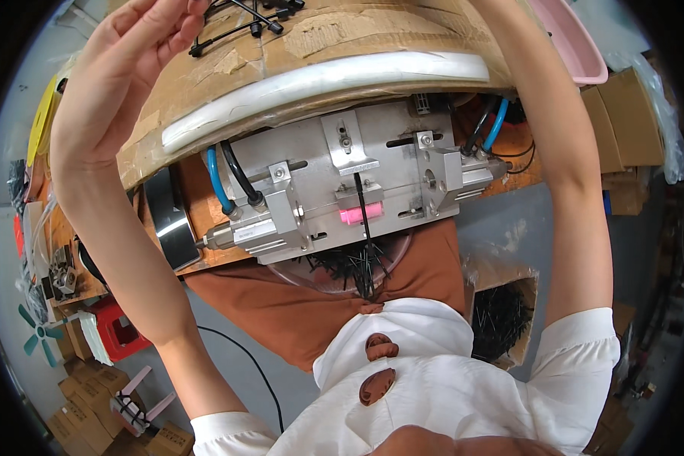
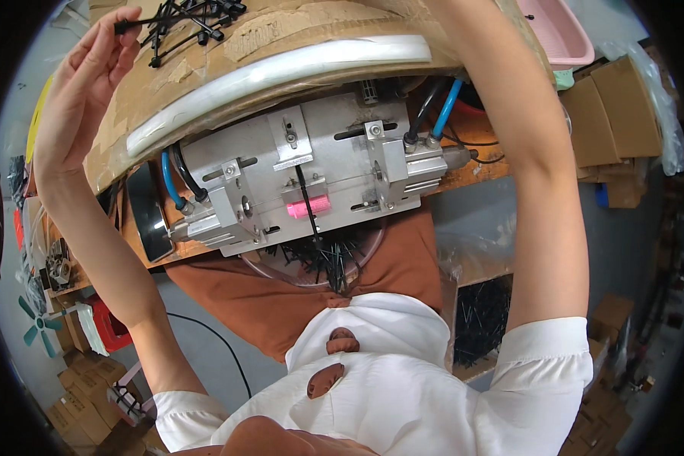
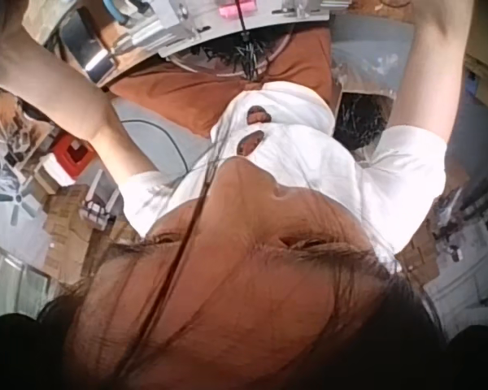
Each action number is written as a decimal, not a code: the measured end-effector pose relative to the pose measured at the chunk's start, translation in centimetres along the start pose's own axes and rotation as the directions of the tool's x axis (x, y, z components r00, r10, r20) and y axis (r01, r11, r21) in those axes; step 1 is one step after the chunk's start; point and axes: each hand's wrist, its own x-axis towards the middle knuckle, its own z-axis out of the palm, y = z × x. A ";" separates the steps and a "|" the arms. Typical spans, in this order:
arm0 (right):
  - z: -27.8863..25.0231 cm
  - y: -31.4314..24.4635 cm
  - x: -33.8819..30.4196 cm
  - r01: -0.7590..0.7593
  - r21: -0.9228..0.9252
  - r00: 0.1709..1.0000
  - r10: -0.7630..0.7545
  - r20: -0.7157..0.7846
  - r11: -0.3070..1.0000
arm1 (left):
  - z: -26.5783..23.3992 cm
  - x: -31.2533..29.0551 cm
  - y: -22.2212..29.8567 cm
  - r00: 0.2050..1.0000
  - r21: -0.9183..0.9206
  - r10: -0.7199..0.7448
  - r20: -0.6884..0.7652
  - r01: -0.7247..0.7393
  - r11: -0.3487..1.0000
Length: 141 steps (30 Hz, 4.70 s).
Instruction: The person picks up a mascara brush from a pile, places it into a machine, and presses a pink lever. After the machine processes the brush, the person removes it and drops it into a container below.
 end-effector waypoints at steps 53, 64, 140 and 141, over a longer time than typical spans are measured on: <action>6.1 -12.1 -18.0 0.091 0.085 0.842 -0.030 -0.539 0.992 | 12.7 -15.1 -3.0 0.918 0.765 0.342 -0.201 -0.071 0.640; 0.9 -8.1 -10.0 -0.035 0.435 0.878 0.236 -0.416 0.900 | 20.1 -18.9 -7.3 0.997 0.875 0.080 -0.012 -0.029 0.482; 7.8 -22.0 -29.4 0.511 0.650 0.810 -0.061 -0.584 0.563 | 11.1 -15.0 3.2 0.933 -0.452 -0.080 0.350 0.243 0.859; 7.6 -22.2 -29.6 0.511 0.644 0.809 -0.065 -0.585 0.569 | 11.3 -15.3 3.2 0.937 -0.457 -0.068 0.343 0.230 0.859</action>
